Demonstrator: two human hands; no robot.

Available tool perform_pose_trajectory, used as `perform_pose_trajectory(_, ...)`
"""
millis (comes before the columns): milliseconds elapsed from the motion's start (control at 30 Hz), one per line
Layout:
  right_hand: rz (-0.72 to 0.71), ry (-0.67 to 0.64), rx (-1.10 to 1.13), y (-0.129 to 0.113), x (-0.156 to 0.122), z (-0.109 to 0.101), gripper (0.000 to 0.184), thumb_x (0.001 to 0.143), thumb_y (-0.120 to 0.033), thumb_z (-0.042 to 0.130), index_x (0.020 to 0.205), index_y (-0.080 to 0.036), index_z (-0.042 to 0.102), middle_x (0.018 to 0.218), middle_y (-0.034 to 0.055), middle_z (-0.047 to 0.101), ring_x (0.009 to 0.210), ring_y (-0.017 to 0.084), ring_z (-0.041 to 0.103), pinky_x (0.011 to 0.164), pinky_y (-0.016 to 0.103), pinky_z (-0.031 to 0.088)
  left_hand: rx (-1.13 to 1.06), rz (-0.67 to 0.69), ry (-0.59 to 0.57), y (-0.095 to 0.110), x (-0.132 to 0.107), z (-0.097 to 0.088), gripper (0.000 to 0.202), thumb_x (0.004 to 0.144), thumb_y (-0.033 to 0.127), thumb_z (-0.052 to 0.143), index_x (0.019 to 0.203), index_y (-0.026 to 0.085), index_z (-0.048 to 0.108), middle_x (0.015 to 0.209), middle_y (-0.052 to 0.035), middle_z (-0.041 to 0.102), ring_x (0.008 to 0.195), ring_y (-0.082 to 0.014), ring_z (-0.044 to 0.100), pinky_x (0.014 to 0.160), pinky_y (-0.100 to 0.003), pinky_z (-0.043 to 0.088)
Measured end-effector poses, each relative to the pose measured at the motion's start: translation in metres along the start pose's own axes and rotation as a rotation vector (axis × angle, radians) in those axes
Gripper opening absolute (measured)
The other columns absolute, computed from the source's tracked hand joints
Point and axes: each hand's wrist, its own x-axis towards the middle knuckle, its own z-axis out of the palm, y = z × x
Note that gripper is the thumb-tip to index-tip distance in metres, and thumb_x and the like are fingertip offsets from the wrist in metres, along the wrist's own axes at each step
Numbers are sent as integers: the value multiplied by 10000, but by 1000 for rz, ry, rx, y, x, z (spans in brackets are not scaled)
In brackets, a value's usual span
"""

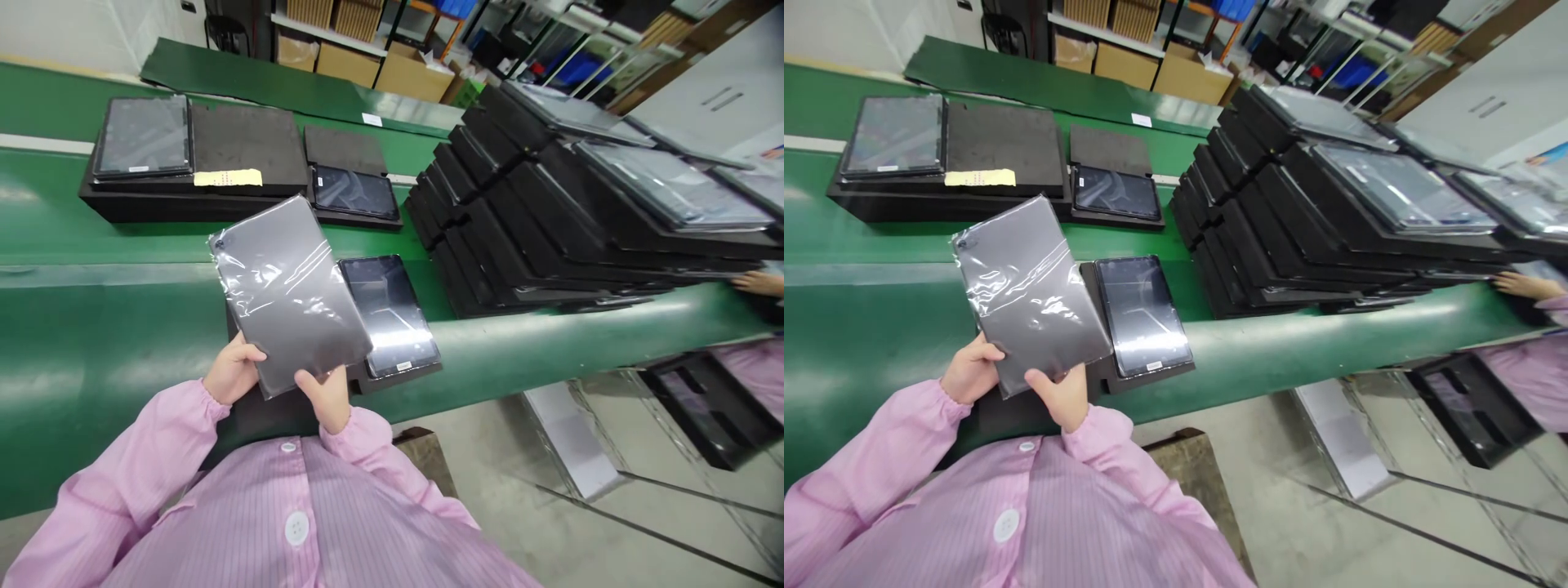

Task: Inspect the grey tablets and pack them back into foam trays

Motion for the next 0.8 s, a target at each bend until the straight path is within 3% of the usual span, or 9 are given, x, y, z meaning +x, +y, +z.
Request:
perform_pose_trajectory(100,-41,115,-29,-6,-10,10,505,821,-439,714,1228,-146,653,1052,123,764,998,274,733,953,450,584,-38,-59,-85,-1,-6,13,439,626,235,780,1047,191,664,992,-63,764,1101,-320,687,1015,-507,528)
perform_pose_trajectory(200,-232,153,-147,-8,-8,5,354,903,-351,650,1202,-165,684,1059,118,774,1006,280,746,949,454,599,-62,-11,-118,4,-8,17,505,738,523,716,1079,153,672,1165,-147,725,1223,-352,623,1082,-533,468)
perform_pose_trajectory(267,-362,74,-225,-9,-3,-6,285,903,-319,656,1152,-197,721,1079,119,775,1054,300,738,980,468,590,-26,132,19,9,-5,9,559,790,561,652,1169,150,647,1265,-164,685,1289,-331,581,1134,-518,413)
perform_pose_trajectory(333,-491,-34,-270,-9,2,-19,266,883,-283,684,1140,-239,734,1169,109,754,1135,306,709,1006,474,581,49,366,259,14,0,-3,539,848,507,608,1266,167,604,1367,-152,631,1356,-279,529,1181,-471,355)
perform_pose_trajectory(400,-723,-165,-357,-9,4,-31,343,883,-204,676,1221,-261,698,1287,101,703,1231,291,655,1032,473,567,110,544,427,17,6,-16,529,880,463,569,1321,170,575,1415,-146,598,1398,-244,487,1203,-430,320)
perform_pose_trajectory(500,-1006,-340,-631,-6,1,-40,456,916,-54,564,1329,-238,629,1357,120,658,1328,249,573,1074,434,536,205,564,435,18,11,-27,572,884,474,546,1347,138,568,1371,-162,628,1395,-262,490,1205,-438,319)
perform_pose_trajectory(667,-941,-688,-916,2,-4,-39,504,893,28,460,1254,-240,689,1363,92,660,1331,242,574,1102,431,496,539,529,459,10,11,-22,515,846,461,570,1235,137,668,1427,-141,591,1410,-290,465,1236,-438,282)
perform_pose_trajectory(733,-782,-877,-901,-6,0,-39,498,850,-43,550,1294,-236,668,1455,103,581,1381,267,523,1143,474,439,722,491,491,5,11,-20,562,850,461,543,1311,152,630,1495,-137,526,1481,-294,361,1261,-450,215)
perform_pose_trajectory(800,-582,-1017,-826,-19,6,-42,525,806,-169,655,1327,-232,645,1482,111,553,1391,285,510,1170,513,384,939,457,464,1,13,-21,684,857,480,516,1451,141,503,1612,-150,353,1552,-298,178,1274,-476,128)
